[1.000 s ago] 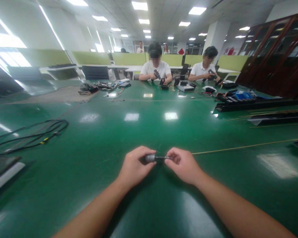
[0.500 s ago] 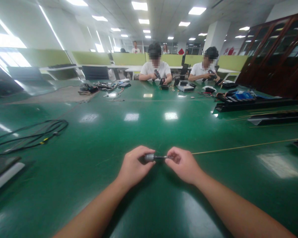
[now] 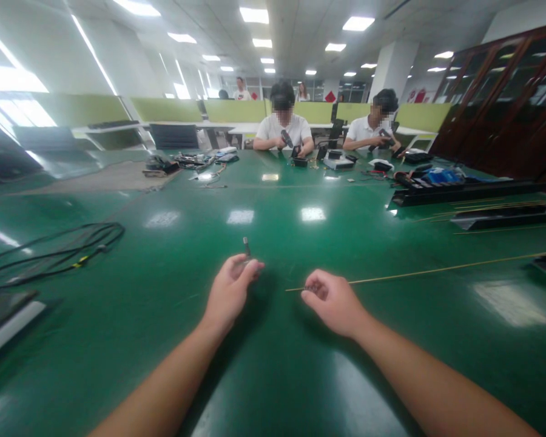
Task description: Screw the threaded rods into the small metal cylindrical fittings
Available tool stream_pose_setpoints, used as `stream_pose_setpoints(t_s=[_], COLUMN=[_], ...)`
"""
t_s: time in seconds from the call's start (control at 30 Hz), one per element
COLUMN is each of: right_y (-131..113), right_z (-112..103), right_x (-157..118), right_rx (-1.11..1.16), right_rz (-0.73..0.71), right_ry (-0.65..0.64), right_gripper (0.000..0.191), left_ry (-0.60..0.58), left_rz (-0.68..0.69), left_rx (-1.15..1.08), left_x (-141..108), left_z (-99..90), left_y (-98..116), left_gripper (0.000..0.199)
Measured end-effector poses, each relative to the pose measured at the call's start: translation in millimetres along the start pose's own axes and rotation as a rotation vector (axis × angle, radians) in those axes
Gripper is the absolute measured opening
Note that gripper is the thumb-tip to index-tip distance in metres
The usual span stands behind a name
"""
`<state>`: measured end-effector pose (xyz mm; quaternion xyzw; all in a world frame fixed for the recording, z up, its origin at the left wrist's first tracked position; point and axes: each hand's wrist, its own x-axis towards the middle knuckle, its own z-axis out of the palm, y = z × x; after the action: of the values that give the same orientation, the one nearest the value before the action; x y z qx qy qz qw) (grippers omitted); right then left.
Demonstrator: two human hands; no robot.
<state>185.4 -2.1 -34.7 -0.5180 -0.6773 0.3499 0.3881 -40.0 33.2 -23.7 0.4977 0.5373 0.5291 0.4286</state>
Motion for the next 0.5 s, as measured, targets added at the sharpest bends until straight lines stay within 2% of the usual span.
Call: stream_pose_setpoints(t_s=[0.13, 0.27, 0.37, 0.43, 0.5], right_y=[1, 0, 0, -1, -1], right_z=[1, 3, 4, 4, 5], right_x=[0, 1, 1, 1, 0], right_rx=[-0.003, -0.007, -0.012, -0.019, -0.023], right_rz=[-0.014, -0.018, -0.022, -0.021, -0.019], right_ry=[-0.002, -0.018, -0.03, -0.035, -0.042], right_gripper=[0.008, 0.008, 0.009, 0.009, 0.009], left_ry=[0.016, -0.019, -0.002, 0.039, 0.099], left_rz=[-0.077, -0.047, 0.006, 0.02, 0.042], left_rx=[-0.183, -0.117, 0.075, 0.221, 0.414], left_x=[-6, -12, -23, -36, -52], left_z=[5.2, -6.0, -40.0, -75.3, -113.0], left_y=[4, 22, 35, 38, 34], left_gripper=[0.061, 0.072, 0.078, 0.077, 0.066])
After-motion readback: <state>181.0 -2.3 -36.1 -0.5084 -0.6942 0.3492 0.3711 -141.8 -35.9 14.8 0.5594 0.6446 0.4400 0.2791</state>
